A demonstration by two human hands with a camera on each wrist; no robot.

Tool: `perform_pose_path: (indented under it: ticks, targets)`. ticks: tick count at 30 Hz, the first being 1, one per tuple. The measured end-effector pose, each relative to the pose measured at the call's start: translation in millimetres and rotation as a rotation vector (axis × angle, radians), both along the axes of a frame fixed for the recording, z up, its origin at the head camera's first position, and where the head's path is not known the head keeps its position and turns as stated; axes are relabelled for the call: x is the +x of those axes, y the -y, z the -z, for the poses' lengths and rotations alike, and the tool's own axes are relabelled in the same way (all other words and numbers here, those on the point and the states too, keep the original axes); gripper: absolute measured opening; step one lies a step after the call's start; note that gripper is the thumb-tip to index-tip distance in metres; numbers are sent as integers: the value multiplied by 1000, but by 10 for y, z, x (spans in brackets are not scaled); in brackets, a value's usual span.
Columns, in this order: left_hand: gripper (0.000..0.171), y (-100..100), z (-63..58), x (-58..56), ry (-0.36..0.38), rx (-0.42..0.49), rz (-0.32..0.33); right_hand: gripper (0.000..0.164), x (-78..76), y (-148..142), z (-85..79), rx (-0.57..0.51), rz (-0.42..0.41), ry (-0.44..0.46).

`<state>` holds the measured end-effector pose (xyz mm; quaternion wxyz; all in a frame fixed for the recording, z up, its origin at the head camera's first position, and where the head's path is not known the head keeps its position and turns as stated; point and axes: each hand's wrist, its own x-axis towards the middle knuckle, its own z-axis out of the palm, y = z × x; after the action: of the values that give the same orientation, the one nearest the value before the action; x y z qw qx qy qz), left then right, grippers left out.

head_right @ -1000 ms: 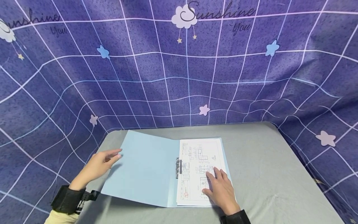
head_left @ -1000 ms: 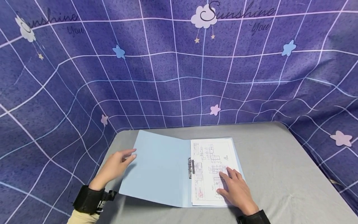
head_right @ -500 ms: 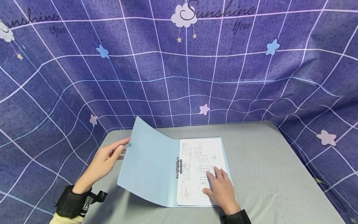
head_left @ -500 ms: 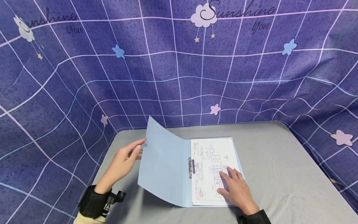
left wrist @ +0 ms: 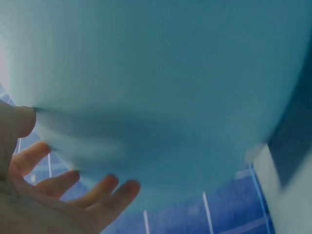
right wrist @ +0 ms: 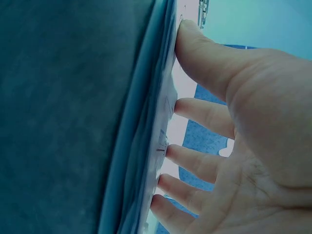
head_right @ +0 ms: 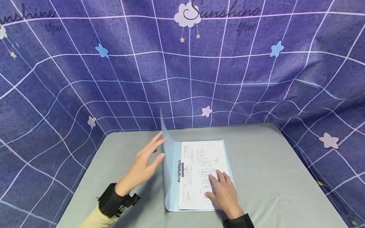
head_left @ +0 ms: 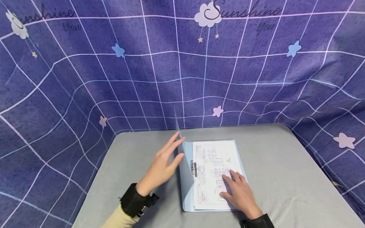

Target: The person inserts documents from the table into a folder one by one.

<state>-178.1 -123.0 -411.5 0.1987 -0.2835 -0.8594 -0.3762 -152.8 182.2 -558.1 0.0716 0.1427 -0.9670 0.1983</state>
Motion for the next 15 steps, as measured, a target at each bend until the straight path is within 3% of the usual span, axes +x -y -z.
perform_pose_path:
  ticks: [4,9,15]
  targets:
    - [60,-341,100,-75,30,-12,45,67,-2,-37,-24,-11,-4,-24]
    - [67,-633,362,-119,85,-56,60,69,-3,-45,-8,-63,-50,-87]
    - [66,-794,666,-152,152,-106,70,79,-6,-68,57,-115,-145,-420]
